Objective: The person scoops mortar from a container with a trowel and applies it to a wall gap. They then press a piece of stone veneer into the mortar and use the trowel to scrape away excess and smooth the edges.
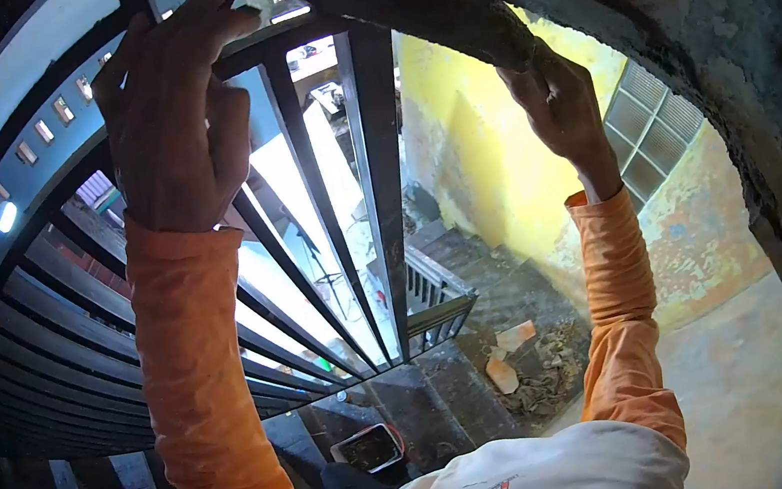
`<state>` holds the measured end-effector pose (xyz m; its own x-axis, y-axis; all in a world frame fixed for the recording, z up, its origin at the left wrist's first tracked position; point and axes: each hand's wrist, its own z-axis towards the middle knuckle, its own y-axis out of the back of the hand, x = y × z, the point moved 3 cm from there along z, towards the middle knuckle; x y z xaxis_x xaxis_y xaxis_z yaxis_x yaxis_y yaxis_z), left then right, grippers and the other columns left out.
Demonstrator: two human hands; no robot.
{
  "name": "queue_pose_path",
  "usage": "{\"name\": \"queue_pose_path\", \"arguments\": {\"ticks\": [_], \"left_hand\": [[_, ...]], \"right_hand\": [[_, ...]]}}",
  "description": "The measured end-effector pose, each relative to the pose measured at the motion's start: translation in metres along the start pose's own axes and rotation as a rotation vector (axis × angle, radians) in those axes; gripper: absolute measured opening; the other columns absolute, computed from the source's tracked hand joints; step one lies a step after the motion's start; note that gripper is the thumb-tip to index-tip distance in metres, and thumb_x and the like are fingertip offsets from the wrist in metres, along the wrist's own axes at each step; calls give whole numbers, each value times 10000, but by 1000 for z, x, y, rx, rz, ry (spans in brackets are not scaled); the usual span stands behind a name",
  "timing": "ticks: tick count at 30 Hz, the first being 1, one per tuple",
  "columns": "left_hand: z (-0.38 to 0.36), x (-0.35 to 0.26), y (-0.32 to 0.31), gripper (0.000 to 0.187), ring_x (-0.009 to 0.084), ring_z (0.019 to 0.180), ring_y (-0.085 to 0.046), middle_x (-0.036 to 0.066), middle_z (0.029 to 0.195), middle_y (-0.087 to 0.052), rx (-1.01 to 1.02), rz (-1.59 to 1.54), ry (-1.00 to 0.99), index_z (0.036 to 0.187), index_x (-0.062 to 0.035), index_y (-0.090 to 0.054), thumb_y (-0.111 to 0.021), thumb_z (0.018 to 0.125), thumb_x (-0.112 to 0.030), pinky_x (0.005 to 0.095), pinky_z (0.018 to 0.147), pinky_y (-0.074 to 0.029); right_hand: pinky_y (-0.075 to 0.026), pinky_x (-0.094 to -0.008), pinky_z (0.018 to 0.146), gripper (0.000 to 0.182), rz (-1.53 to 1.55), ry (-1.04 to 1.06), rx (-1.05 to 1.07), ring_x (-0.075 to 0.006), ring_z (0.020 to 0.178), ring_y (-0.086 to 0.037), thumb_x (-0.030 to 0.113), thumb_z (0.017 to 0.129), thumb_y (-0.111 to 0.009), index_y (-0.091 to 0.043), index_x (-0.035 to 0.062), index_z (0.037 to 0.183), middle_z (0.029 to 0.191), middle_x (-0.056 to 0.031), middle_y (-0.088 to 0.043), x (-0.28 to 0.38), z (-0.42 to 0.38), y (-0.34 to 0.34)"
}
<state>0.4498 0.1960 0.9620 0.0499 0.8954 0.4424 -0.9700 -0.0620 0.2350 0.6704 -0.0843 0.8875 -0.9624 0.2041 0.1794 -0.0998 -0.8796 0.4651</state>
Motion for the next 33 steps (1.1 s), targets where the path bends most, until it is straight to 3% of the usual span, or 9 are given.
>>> {"name": "queue_pose_path", "arguments": {"ticks": [12, 13, 16, 18, 21, 26, 28, 30, 33], "left_hand": [[-1, -1, -1, 309, 240, 1149, -685, 76, 1384, -687, -61, -10, -29, 1244, -149, -656, -585, 942, -151, 498, 1147, -341], [-1, -4, 0, 371, 191, 1232, -649, 46, 1398, -660, -56, -33, 30, 1178, -154, -678, -640, 820, -68, 460, 1151, -337], [-2, 1, -2, 302, 232, 1138, -692, 74, 1392, -682, -63, 13, -34, 1245, -153, -654, -598, 949, -175, 489, 1149, -345], [0, -2, -2, 330, 215, 1167, -680, 64, 1380, -680, -72, 6, -12, 1211, -153, -665, -615, 886, -125, 473, 1149, -343], [1, -3, -1, 367, 197, 1195, -668, 55, 1366, -679, -76, 0, 9, 1176, -151, -677, -631, 821, -69, 458, 1148, -341], [-1, -2, 0, 386, 196, 1194, -669, 55, 1364, -682, -64, -8, 24, 1181, -150, -674, -631, 812, -49, 463, 1150, -337], [-2, 0, -1, 309, 229, 1166, -681, 75, 1387, -685, -64, 22, -42, 1243, -145, -657, -598, 940, -150, 478, 1153, -331], [0, -1, 0, 317, 230, 1170, -679, 75, 1386, -686, -52, 18, -27, 1238, -145, -659, -595, 928, -132, 479, 1153, -330], [3, -1, 3, 346, 230, 1185, -673, 74, 1386, -684, -38, 26, -14, 1231, -147, -659, -594, 895, -96, 477, 1153, -333]], "right_hand": [[-580, -403, 804, 667, -8, 98, -88, -364, 959, -758, 515, 969, -629, -644, -61, 1306, 1093, -239, -747, -34, -34, 39], [-539, -389, 705, 515, -63, 170, 38, -263, 785, -703, 422, 983, -658, -674, -51, 1186, 906, -168, -713, -31, -30, 43], [-568, -402, 710, 481, -81, 288, 31, -365, 810, -743, 351, 959, -671, -660, -54, 1217, 981, -225, -734, -24, -13, 22], [-496, -368, 583, 360, 6, 164, 62, -281, 602, -624, 278, 976, -657, -669, -28, 1164, 841, -166, -683, -21, 2, 4], [-498, -368, 584, 375, 35, 23, 152, -280, 608, -631, 307, 995, -632, -671, -26, 1162, 856, -167, -692, -15, 13, -6], [-567, -403, 670, 400, 3, 203, -11, -364, 764, -732, 325, 1016, -595, -669, -26, 1193, 984, -220, -732, -22, 9, -22], [-585, -415, 728, 400, -35, 114, 11, -397, 851, -746, 324, 1017, -595, -669, -21, 1207, 1023, -237, -736, -28, 14, -14], [-580, -388, 740, 410, -3, -32, 93, -324, 839, -749, 338, 1022, -595, -675, -14, 1218, 1027, -210, -748, -29, 15, -8], [-577, -379, 730, 441, 9, 67, 68, -285, 786, -737, 364, 1016, -606, -670, -12, 1237, 1037, -191, -755, -25, 15, -4]]}}
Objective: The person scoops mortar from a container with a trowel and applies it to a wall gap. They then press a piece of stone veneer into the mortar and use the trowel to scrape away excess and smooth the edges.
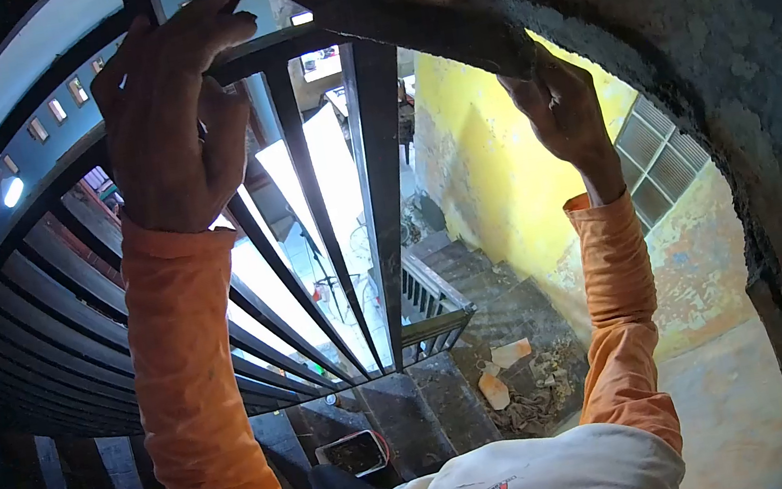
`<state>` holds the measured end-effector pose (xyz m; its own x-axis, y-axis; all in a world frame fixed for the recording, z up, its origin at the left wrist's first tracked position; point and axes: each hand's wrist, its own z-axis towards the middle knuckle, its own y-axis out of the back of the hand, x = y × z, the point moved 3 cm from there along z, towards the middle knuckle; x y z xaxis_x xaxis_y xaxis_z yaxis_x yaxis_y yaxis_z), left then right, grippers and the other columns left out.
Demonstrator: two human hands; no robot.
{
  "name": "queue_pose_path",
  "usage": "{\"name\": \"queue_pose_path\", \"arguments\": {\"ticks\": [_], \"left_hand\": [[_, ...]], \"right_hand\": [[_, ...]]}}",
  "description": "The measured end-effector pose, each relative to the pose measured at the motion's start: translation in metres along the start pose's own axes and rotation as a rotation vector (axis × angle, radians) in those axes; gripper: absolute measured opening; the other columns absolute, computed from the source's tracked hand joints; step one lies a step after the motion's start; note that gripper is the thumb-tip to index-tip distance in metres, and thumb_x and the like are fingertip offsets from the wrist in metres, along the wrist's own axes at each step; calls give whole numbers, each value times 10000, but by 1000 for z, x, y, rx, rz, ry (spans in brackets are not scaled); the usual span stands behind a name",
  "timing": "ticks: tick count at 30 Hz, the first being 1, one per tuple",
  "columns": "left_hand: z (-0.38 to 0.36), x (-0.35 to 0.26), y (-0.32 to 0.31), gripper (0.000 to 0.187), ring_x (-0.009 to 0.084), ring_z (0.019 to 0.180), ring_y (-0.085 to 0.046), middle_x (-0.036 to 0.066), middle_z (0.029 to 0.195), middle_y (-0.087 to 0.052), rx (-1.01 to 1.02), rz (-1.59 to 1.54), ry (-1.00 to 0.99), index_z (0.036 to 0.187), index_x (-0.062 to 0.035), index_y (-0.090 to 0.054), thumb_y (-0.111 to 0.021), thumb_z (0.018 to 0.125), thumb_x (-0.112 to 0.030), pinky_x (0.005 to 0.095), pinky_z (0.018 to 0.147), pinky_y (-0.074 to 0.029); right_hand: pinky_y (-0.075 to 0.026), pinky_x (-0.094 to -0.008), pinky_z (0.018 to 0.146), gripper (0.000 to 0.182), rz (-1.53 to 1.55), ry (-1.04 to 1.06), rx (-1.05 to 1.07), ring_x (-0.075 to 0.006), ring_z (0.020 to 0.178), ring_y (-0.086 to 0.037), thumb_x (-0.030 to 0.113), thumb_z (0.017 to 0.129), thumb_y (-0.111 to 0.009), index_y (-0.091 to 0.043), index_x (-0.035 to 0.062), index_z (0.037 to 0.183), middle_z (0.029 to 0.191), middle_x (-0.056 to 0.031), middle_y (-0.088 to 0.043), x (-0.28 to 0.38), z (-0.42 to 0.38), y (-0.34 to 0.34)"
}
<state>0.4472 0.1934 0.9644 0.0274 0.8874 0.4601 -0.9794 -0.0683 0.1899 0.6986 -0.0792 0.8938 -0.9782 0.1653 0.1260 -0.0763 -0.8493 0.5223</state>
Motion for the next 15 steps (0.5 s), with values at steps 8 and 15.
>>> {"name": "queue_pose_path", "arguments": {"ticks": [8, 15], "left_hand": [[-1, 0, -7, 234, 272, 1062, -695, 98, 1264, -736, -110, 32, 41, 1069, -107, -687, -566, 878, -165, 485, 1102, -415], [-4, 12, -2, 291, 286, 1075, -645, 160, 1196, -723, -72, 188, -57, 1081, -47, -670, -500, 868, -148, 406, 1044, -447]], "right_hand": [[-481, -295, 611, 444, 75, 57, -74, -129, 671, -604, 370, 1042, -583, -694, -54, 1108, 786, -84, -669, -30, -43, -5], [-407, -308, 557, 396, -87, -277, -72, -85, 600, -476, 358, 1043, -604, -712, -9, 1147, 642, -46, -568, -33, -45, 21]]}}
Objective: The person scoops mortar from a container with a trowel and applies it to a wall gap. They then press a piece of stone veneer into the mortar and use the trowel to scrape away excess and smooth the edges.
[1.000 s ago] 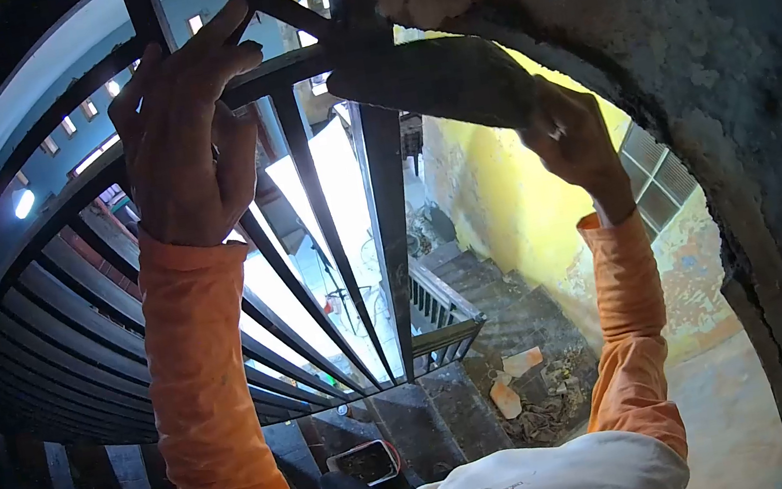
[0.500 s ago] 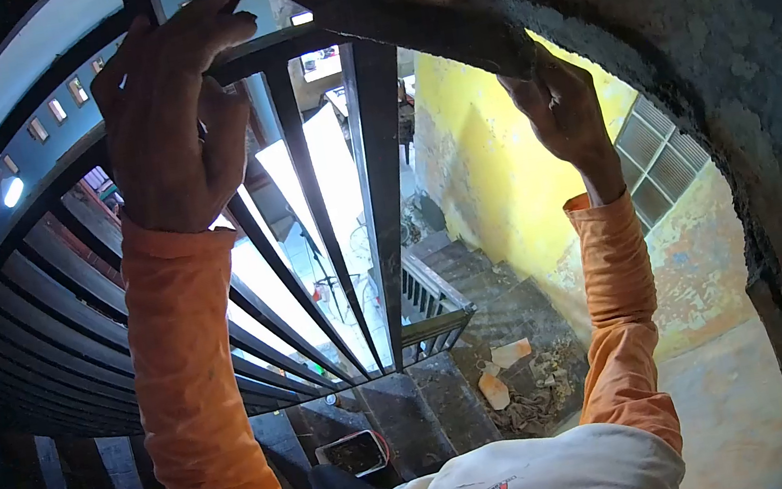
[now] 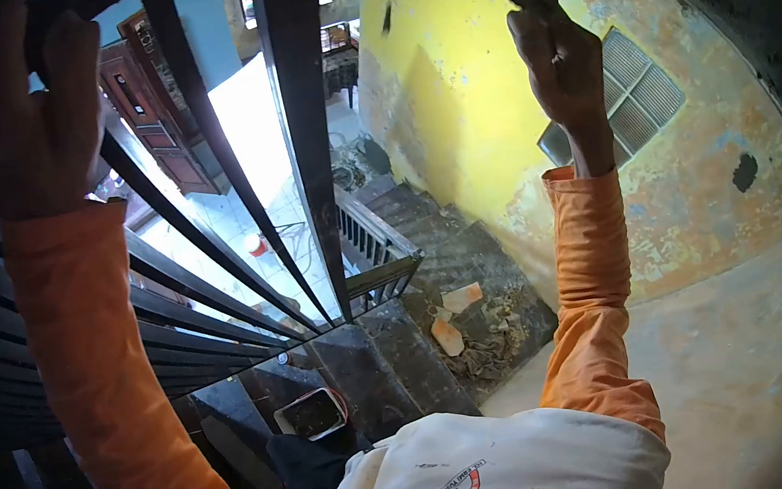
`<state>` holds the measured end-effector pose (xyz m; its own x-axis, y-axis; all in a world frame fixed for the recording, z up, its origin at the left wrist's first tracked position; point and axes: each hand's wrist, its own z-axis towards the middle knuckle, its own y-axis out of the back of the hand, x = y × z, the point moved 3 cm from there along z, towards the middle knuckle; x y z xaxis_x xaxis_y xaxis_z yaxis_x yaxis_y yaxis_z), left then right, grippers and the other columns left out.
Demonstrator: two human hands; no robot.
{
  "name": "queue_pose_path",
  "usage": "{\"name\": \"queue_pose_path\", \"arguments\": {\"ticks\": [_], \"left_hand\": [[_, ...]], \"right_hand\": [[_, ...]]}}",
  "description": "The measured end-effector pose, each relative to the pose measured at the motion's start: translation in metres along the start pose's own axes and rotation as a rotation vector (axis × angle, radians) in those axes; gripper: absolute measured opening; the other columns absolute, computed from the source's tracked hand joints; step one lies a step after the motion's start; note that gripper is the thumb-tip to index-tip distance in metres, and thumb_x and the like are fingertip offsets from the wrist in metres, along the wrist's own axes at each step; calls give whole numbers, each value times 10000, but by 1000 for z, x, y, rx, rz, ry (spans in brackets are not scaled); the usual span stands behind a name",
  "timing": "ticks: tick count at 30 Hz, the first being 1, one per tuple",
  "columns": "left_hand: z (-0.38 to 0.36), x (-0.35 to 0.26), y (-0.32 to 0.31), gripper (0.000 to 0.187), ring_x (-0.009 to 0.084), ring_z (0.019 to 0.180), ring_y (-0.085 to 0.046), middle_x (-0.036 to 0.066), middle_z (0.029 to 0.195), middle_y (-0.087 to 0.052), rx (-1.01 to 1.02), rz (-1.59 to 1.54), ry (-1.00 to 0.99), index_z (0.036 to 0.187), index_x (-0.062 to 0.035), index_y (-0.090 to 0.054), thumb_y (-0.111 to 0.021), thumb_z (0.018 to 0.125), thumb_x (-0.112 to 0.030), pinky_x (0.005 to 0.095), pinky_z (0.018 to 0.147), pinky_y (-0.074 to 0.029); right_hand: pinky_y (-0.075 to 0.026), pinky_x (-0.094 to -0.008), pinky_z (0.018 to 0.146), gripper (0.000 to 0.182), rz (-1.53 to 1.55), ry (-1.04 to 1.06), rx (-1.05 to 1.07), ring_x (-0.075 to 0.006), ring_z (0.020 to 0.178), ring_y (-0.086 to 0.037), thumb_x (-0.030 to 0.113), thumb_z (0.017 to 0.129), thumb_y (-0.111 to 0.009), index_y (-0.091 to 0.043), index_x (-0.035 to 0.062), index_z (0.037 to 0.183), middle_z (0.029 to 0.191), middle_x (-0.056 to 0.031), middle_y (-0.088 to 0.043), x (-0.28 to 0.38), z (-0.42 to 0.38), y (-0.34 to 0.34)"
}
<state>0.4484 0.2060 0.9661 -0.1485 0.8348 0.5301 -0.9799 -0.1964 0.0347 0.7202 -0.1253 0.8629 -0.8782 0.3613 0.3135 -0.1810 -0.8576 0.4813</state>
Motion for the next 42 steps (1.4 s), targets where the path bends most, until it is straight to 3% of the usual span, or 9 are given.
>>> {"name": "queue_pose_path", "arguments": {"ticks": [6, 10, 20, 22, 30, 32, 33, 37, 42], "left_hand": [[1, -16, -15, 292, 283, 1090, -637, 157, 1248, -705, -277, -329, 49, 1117, -30, -669, -511, 907, -158, 411, 1015, -466], [6, -26, 2, 299, 283, 1090, -636, 149, 1253, -706, -99, -117, 29, 1134, -32, -667, -513, 908, -154, 415, 1014, -468], [-2, -3, -12, 364, 304, 1112, -637, 139, 1244, -718, -221, -397, 42, 1103, -66, -667, -505, 780, -111, 447, 1082, -411], [1, -10, 8, 334, 308, 1118, -646, 143, 1244, -718, 126, -29, 175, 1094, -71, -667, -509, 808, -140, 473, 1106, -393], [3, -12, 1, 282, 306, 1055, -699, 146, 1207, -737, 170, -44, 206, 1080, -92, -674, -518, 944, -284, 508, 1094, -406], [0, -10, -11, 249, 294, 1061, -699, 137, 1226, -737, -133, -300, 120, 1072, -105, -678, -531, 952, -267, 501, 1085, -412], [1, -8, 0, 235, 277, 1062, -699, 121, 1282, -723, 76, -179, 115, 1089, -111, -671, -549, 956, -262, 488, 1074, -419], [-2, -12, -5, 315, 242, 1153, -664, 75, 1338, -691, 6, -190, 102, 1202, -149, -653, -582, 895, -153, 466, 1110, -381], [2, -19, -1, 468, 211, 1291, -618, 68, 1436, -640, 32, -227, 132, 1247, -141, -637, -582, 800, -12, 468, 1158, -351]], "right_hand": [[-447, -341, 577, 385, -118, -56, 24, -154, 568, -533, 384, 1024, -636, -678, 6, 965, 646, -80, -601, 37, 9, 9], [-463, -359, 589, 389, -77, -68, 35, -192, 564, -555, 381, 1024, -633, -657, 6, 921, 650, -102, -609, 42, 10, 5], [-334, -302, 535, 385, 95, -190, 26, -62, 564, -403, 380, 1060, -593, -645, 48, 873, 614, 23, -471, 34, -1, 28], [-322, -311, 526, 377, 141, -183, 96, -61, 553, -390, 362, 1068, -581, -645, 48, 869, 606, 26, -463, 28, -9, 31], [-303, -281, 505, 393, 173, -41, 123, -36, 539, -362, 316, 1089, -528, -569, 57, 797, 605, 56, -415, 31, 6, -1], [-305, -286, 499, 375, 174, -55, 106, -73, 512, -389, 292, 1084, -516, -584, 46, 809, 591, 16, -438, 30, 11, 3], [-330, -315, 508, 354, 44, -59, 139, -126, 524, -435, 269, 1076, -506, -596, 36, 824, 622, -29, -481, 23, 5, 5], [-427, -481, 607, 308, -164, -101, 122, -296, 701, -609, 238, 1051, -495, -642, 12, 903, 812, -145, -609, 0, -68, -11], [-397, -259, 407, 520, 783, -382, 82, -140, 442, -492, 521, 1087, -452, -589, 25, 1015, 664, -76, -548, 122, -118, -74]]}}
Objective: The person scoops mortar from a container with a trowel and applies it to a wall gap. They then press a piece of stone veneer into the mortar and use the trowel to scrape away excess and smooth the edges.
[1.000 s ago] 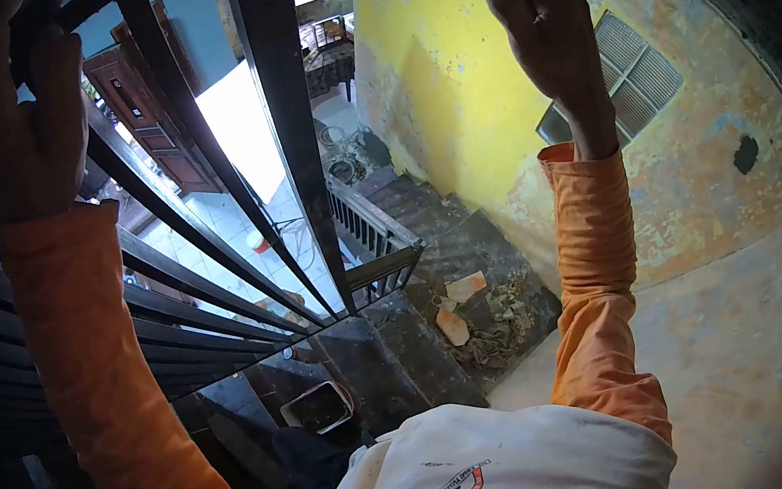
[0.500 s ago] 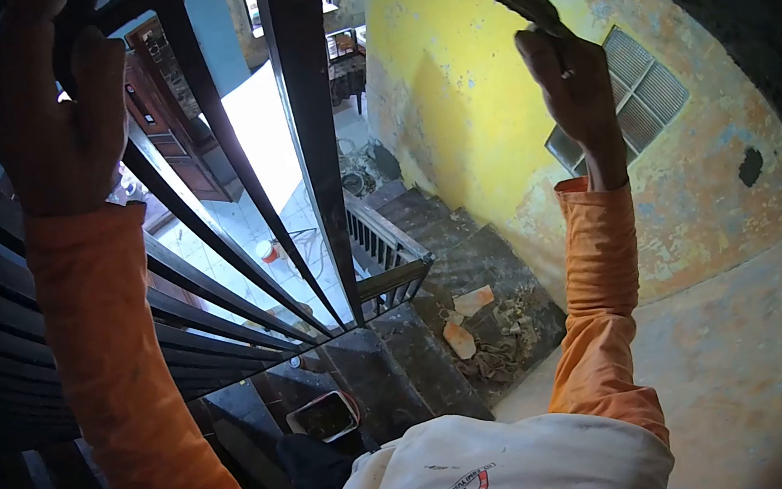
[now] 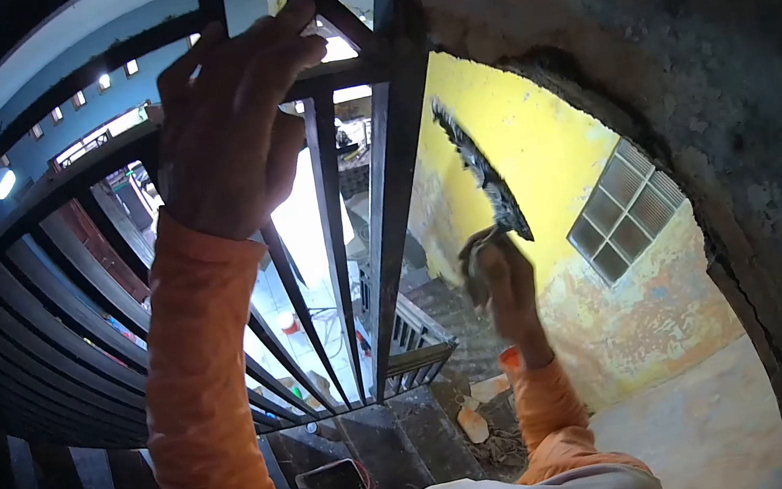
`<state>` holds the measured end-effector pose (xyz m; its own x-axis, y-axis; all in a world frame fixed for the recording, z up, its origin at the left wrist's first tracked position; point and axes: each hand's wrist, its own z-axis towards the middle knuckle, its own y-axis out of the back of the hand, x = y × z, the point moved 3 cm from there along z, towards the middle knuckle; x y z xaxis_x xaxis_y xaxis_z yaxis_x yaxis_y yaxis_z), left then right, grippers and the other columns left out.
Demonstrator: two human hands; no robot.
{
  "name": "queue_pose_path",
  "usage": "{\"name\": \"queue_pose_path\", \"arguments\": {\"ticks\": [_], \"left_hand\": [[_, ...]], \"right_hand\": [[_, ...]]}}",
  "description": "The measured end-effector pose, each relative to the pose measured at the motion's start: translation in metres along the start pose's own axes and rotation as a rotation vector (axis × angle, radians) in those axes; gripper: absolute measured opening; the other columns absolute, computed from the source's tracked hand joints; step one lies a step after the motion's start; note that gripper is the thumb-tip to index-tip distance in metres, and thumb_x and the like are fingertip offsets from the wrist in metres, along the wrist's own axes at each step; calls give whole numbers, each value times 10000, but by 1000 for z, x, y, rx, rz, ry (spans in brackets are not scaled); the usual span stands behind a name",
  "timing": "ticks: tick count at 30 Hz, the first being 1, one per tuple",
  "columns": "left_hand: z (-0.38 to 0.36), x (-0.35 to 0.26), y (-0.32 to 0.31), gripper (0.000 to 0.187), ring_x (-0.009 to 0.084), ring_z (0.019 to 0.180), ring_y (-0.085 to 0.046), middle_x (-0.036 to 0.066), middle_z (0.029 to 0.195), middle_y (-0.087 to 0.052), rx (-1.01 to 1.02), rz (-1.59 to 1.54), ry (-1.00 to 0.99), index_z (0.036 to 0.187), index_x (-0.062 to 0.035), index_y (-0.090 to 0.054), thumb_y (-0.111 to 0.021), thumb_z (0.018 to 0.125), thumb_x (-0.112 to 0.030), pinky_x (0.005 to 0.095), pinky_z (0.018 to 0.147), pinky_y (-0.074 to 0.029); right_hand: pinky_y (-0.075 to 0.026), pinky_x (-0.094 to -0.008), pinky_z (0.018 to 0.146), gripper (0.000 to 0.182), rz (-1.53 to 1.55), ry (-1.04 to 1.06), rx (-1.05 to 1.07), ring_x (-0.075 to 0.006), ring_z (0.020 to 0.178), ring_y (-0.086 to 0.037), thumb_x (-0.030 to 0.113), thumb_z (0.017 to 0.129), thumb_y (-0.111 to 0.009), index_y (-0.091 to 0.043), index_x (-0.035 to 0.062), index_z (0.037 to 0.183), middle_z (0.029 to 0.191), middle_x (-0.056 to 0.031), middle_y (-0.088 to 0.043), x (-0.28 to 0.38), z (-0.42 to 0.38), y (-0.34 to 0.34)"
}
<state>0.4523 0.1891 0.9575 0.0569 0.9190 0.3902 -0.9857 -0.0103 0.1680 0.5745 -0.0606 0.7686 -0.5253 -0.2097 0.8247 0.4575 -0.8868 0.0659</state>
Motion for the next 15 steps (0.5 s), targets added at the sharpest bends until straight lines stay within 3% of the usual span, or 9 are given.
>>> {"name": "queue_pose_path", "arguments": {"ticks": [2, 4, 5, 6, 9, 12, 13, 15], "left_hand": [[-1, 0, -2, 471, 218, 1293, -615, 74, 1449, -625, 23, 1, 25, 1247, -144, -631, -593, 795, -19, 479, 1157, -347], [0, -2, -1, 502, 238, 1305, -606, 89, 1473, -599, 38, -12, 37, 1270, -157, -627, -632, 789, -15, 500, 1161, -329], [2, -1, -1, 437, 230, 1248, -627, 78, 1398, -617, 24, -1, 30, 1270, -186, -626, -644, 848, -77, 469, 1121, -358], [2, 0, -2, 373, 221, 1190, -648, 67, 1324, -635, 11, 5, 27, 1270, -215, -626, -656, 907, -138, 438, 1080, -386], [6, 1, 1, 314, 248, 1242, -632, 101, 1354, -617, 0, -114, 44, 1203, -189, -671, -643, 900, -111, 456, 1104, -388], [5, 3, 25, 303, 259, 1281, -597, 130, 1438, -589, -43, -263, 149, 1188, -195, -668, -698, 887, -177, 477, 1118, -387], [-8, 2, 38, 296, 291, 1426, -444, 123, 1532, -521, -25, -77, 92, 1181, -193, -696, -653, 890, -162, 491, 1155, -343], [-28, 10, 62, 299, 291, 1345, -482, 117, 1483, -552, 45, 83, 128, 1212, -195, -660, -641, 918, -250, 501, 1064, -411]], "right_hand": [[-441, -286, 409, 608, 291, -177, -23, -160, 460, -518, 607, 1071, -421, -552, 14, 1044, 662, -84, -544, 20, -11, -40], [-464, -301, 405, 592, 427, -188, -60, -171, 463, -530, 604, 1073, -417, -533, 23, 1055, 675, -97, -552, 41, -13, -72], [-468, -297, 409, 571, 495, -174, -61, -165, 474, -542, 596, 1078, -411, -534, 39, 1061, 689, -81, -555, 52, -10, -86], [-468, -297, 409, 571, 486, -170, -77, -165, 474, -542, 596, 1078, -411, -534, 39, 1061, 689, -81, -555, 64, -7, -95], [-447, -252, 397, 486, 497, -274, -177, -107, 460, -525, 538, 1103, -406, -544, 77, 1039, 693, -32, -561, 92, 7, -120], [-443, -252, 388, 491, 463, -343, -254, -109, 461, -529, 551, 1098, -412, -543, 82, 1037, 691, -26, -557, 109, 17, -137], [-439, -255, 381, 495, 473, -320, -284, -113, 455, -529, 560, 1093, -420, -543, 84, 1033, 694, -26, -562, 108, 19, -139], [-436, -258, 376, 500, 450, -335, -348, -113, 448, -525, 563, 1091, -426, -545, 83, 1024, 688, -26, -560, 115, 18, -143]]}}
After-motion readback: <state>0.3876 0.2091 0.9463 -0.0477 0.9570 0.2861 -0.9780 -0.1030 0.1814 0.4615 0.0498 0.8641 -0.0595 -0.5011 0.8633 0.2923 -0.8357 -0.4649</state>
